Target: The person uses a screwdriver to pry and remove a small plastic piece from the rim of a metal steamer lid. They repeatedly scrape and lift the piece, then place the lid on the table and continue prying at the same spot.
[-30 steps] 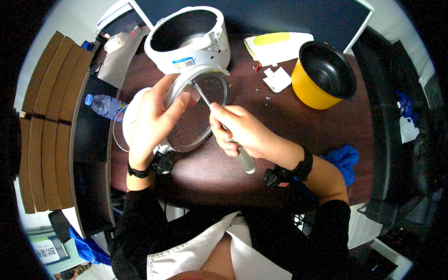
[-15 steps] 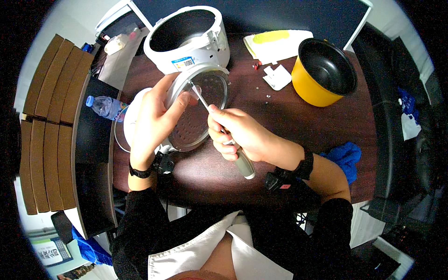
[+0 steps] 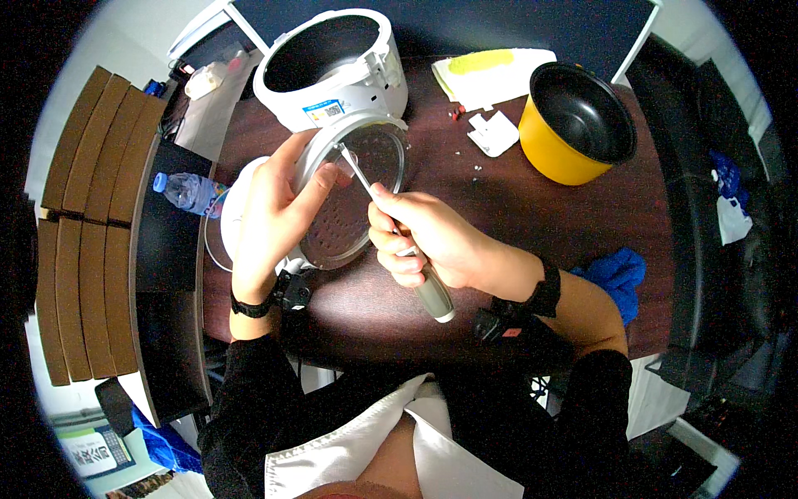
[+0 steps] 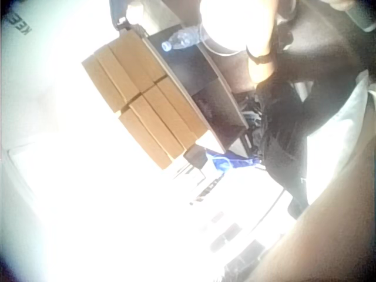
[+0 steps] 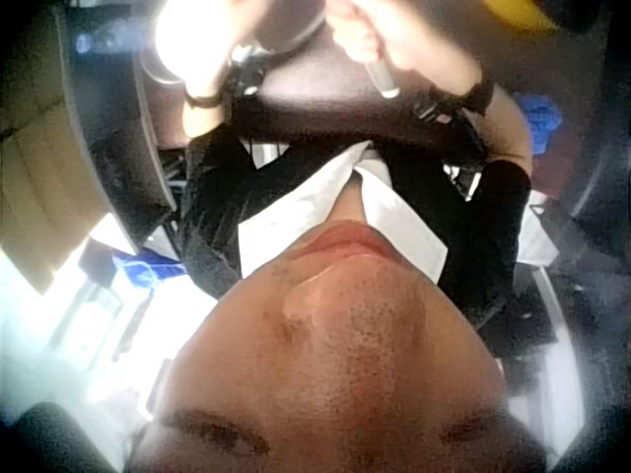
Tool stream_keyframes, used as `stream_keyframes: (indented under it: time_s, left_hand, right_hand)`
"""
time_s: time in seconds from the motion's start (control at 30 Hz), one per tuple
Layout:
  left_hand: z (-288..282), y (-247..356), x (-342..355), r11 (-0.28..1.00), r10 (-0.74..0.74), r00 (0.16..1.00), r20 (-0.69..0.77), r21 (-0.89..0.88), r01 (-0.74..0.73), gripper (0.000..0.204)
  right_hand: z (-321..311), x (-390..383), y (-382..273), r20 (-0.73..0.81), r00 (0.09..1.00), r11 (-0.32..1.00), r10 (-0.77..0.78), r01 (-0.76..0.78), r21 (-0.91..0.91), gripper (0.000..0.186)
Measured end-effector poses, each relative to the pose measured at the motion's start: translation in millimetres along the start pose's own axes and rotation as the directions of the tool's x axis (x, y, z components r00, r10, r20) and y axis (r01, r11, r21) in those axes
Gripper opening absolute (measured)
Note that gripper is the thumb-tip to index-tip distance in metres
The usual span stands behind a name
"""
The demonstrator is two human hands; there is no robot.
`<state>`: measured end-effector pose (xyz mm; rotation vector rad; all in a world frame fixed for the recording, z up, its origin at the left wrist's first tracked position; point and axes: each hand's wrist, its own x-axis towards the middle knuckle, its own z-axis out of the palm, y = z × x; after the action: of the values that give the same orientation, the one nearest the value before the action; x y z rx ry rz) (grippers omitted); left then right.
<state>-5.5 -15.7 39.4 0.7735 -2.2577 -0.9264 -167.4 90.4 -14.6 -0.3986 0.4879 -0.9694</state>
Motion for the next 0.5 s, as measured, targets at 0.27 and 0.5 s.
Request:
stream_keyframes:
  time_s: [0.27,0.5]
  left_hand:
    - [1.4,0.2,1.2,0.999,0.014,1.0,0.006,0.052,-0.014,0.026]
    - [1.9,2.7,-0.5,0.999,0.039,0.999,0.003,0.016,-0.039,0.02]
  right_hand:
    - [-2.6,1.4,-0.2,0.02,1.0,1.0,0.002,-0.002,-0.013,0.042]
    - [-8.3,5.2,-6.9,-0.104,0.992,0.94,-0.076,0.037,-0.338,0.045]
